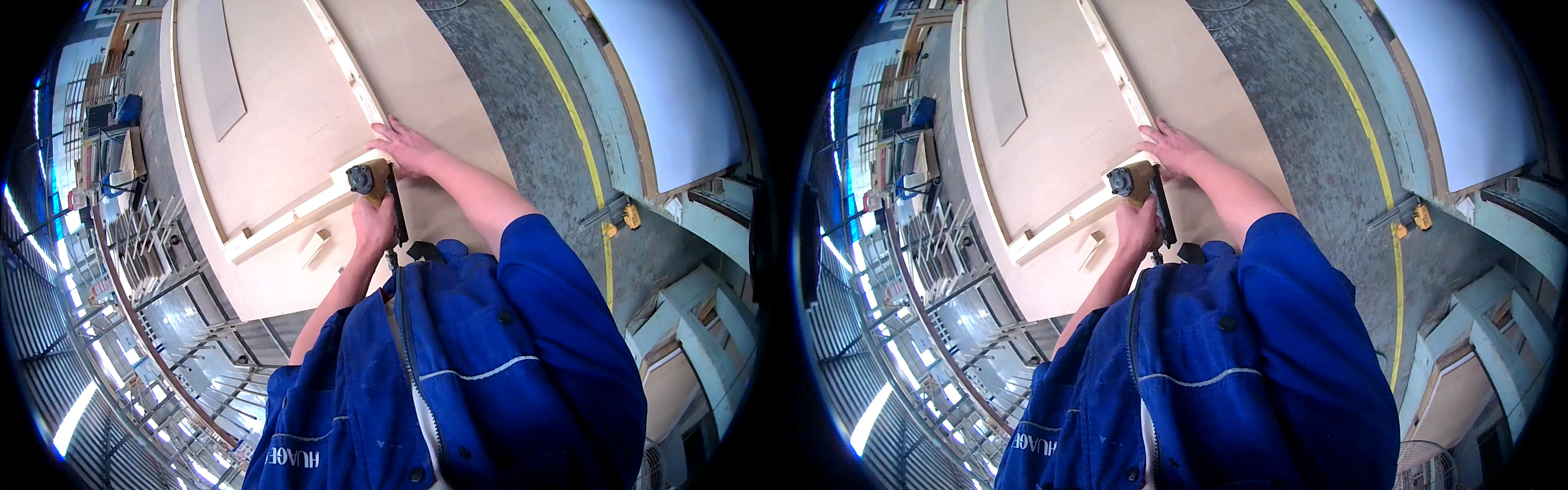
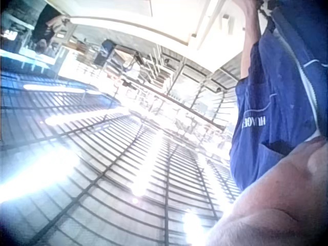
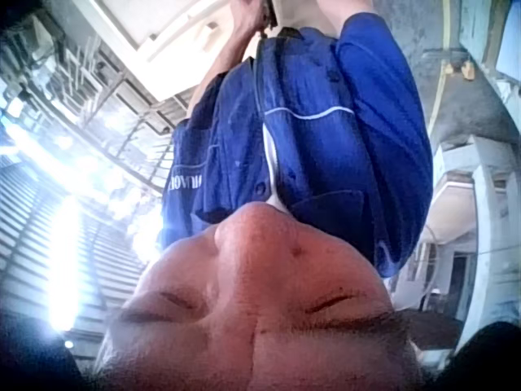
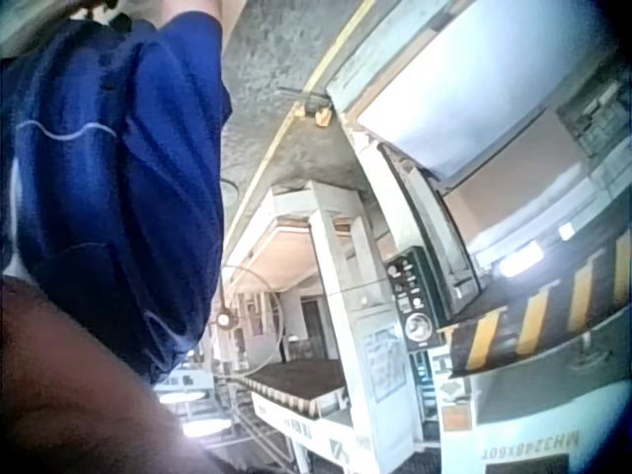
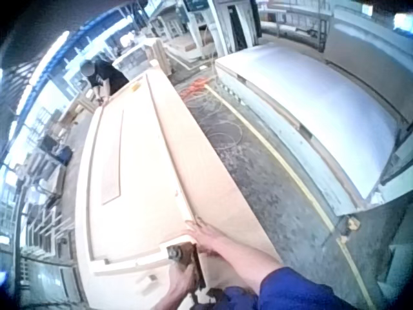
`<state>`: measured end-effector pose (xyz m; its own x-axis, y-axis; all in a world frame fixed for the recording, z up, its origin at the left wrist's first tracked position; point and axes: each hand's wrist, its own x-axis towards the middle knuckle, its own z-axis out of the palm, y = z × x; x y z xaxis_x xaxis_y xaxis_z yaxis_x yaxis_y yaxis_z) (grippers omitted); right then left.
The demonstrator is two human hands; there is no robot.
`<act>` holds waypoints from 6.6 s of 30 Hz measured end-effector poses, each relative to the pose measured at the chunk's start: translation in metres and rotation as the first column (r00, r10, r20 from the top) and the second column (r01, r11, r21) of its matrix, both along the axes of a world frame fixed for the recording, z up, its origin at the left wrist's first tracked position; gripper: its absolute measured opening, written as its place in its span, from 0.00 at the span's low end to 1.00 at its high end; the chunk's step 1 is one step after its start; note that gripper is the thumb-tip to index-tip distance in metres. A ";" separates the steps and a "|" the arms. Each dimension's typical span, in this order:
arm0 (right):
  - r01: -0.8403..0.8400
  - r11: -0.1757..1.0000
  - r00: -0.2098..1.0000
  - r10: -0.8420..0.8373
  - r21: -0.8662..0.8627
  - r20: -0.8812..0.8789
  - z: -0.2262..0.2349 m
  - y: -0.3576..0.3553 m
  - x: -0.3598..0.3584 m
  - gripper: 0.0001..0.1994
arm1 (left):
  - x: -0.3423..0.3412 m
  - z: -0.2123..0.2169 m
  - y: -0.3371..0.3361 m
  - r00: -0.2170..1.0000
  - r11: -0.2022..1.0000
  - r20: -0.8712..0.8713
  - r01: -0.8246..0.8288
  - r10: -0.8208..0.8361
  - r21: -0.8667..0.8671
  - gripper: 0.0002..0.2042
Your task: The person assembles a wooden frame on a large sheet of plywood using a pneumatic nail gun. They position wooden strips and small blocks, then secure them with nails. The person reloads the nail gun with staples during the process.
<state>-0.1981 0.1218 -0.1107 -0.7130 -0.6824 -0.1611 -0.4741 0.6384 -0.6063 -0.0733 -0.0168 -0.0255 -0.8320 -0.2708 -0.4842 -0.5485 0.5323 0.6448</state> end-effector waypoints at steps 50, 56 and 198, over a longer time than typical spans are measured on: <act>0.004 0.998 0.999 -0.002 -0.063 0.037 0.002 0.004 -0.003 0.46 | -0.029 -0.020 -0.027 0.986 0.989 -0.137 0.077 -0.094 -0.128 0.12; 0.022 0.998 0.999 -0.020 -0.058 0.036 -0.005 0.004 -0.003 0.47 | -0.041 0.001 -0.012 0.999 0.998 0.027 0.034 -0.033 -0.047 0.16; 0.939 -0.344 0.075 0.234 0.010 0.969 0.158 0.058 0.168 0.21 | 0.041 0.112 0.038 0.787 0.883 -0.402 0.389 -0.467 -0.263 0.18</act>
<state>-0.0304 0.1801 0.0475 -0.7483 -0.0787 -0.6586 0.3602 -0.8820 -0.3039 -0.0321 0.0215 0.0865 -0.9920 0.1252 -0.0187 0.0836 0.7586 0.6461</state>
